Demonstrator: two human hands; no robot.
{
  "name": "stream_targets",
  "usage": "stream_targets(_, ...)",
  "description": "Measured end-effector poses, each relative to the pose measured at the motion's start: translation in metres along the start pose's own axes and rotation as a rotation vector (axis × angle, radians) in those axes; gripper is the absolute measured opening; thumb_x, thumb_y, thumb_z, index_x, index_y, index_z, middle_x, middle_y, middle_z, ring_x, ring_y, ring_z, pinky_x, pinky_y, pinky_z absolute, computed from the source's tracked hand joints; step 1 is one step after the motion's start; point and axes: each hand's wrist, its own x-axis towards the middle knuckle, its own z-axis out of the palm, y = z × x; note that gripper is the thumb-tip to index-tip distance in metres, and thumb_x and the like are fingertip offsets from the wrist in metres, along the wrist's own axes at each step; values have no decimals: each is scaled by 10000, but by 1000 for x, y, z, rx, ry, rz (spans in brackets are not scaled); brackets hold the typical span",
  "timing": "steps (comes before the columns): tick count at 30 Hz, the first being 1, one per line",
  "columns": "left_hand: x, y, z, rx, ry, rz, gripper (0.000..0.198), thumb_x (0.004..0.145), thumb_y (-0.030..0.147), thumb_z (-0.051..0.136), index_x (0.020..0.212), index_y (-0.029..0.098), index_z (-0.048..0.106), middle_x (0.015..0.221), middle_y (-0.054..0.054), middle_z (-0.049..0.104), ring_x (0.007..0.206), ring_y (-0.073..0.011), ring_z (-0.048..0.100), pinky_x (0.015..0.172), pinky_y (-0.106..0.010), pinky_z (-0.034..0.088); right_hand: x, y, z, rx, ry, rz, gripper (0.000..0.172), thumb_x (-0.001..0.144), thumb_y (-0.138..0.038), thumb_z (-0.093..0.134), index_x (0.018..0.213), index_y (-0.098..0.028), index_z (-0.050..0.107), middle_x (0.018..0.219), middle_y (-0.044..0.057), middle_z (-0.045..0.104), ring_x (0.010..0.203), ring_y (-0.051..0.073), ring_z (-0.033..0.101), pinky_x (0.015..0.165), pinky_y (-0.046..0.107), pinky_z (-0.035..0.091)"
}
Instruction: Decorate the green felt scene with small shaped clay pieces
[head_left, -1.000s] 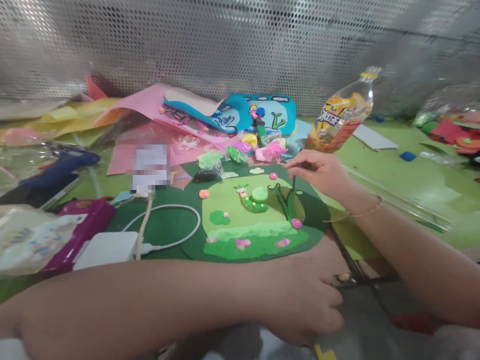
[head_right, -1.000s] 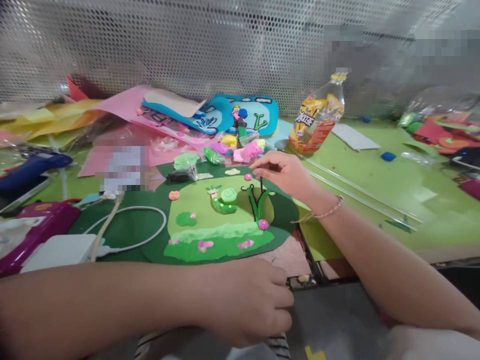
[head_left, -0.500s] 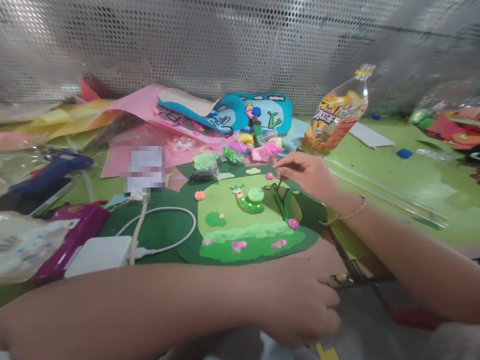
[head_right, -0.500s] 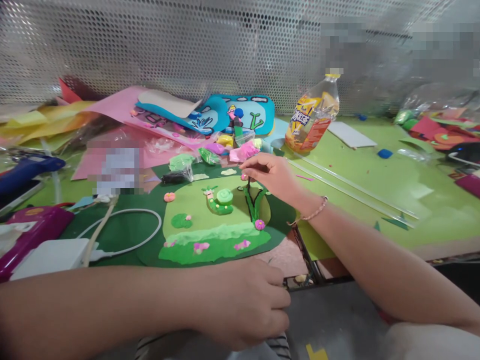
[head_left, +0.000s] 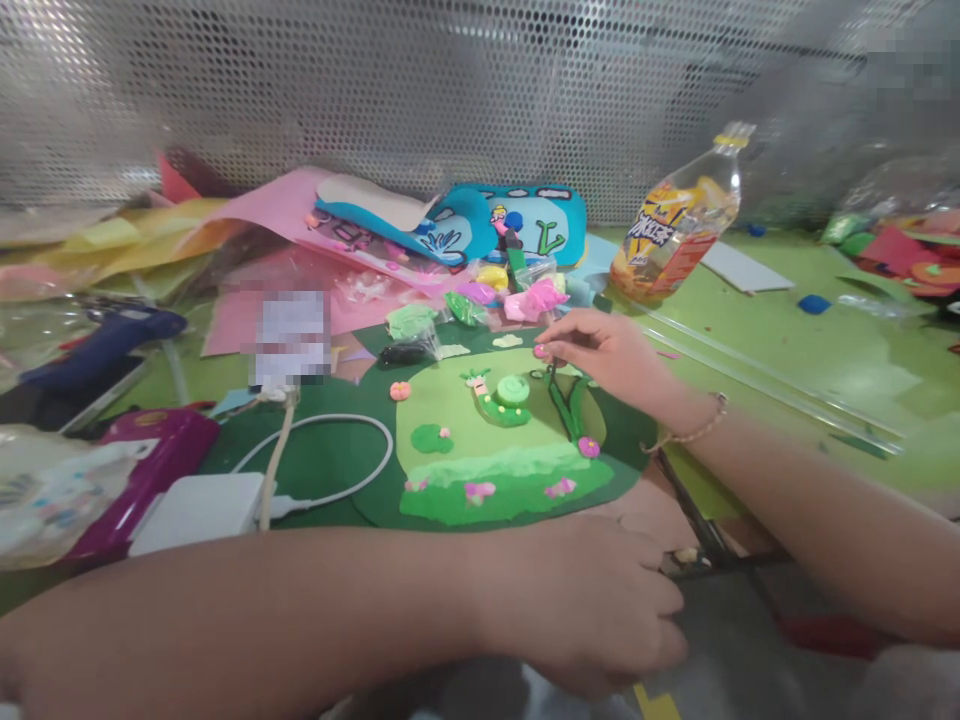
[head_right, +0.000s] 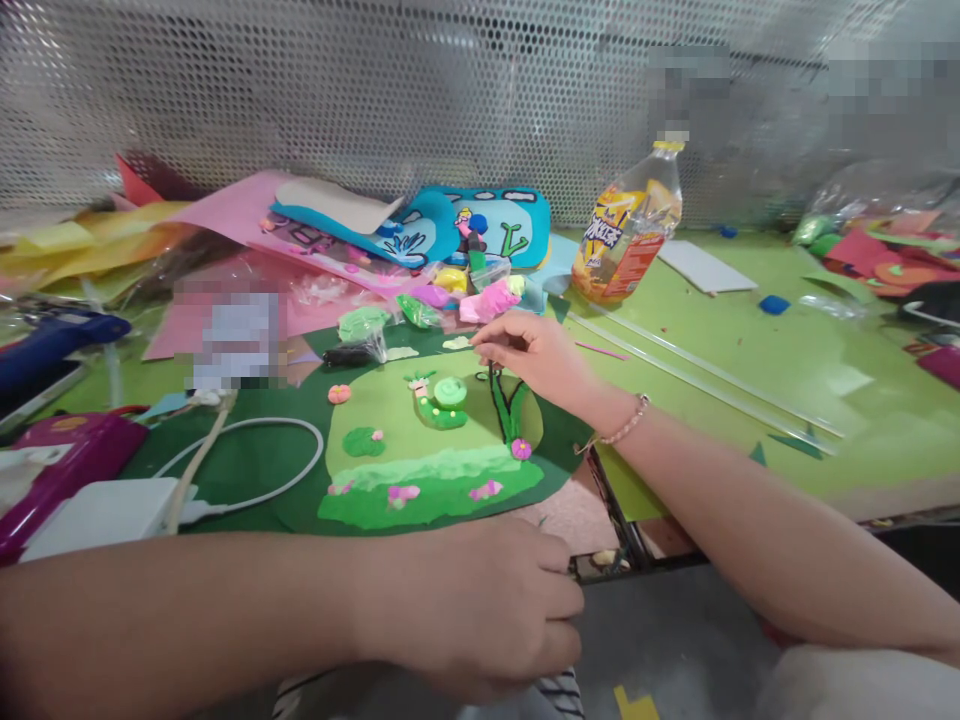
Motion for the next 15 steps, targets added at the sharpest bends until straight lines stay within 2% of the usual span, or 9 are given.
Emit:
stream_targets(9,-1,-1,0,6,-24,3,125,773,197,509,751,141,619,730,-31,579,697,-147,504,785,-303,382,0,1,1,-5,-15,-21,135,761,-306,639,795,-177,660,773,28,640,657,128,606,669,299,509)
stream_targets(12,-2,2,2,16,37,-13,97,756,202,521,748,153,604,738,-33,566,691,-155,483,704,-308,381,1,0,1,-25,-13,-22,146,764,-319,637,798,-180,663,773,29,642,659,131,605,669,301,505)
stream_targets(15,-1,5,0,28,166,-97,112,778,210,491,728,153,574,760,-42,544,670,-150,444,626,-298,359,2,-1,0,-74,-5,-31,150,764,-329,636,794,-186,666,772,31,650,677,141,608,661,300,500)
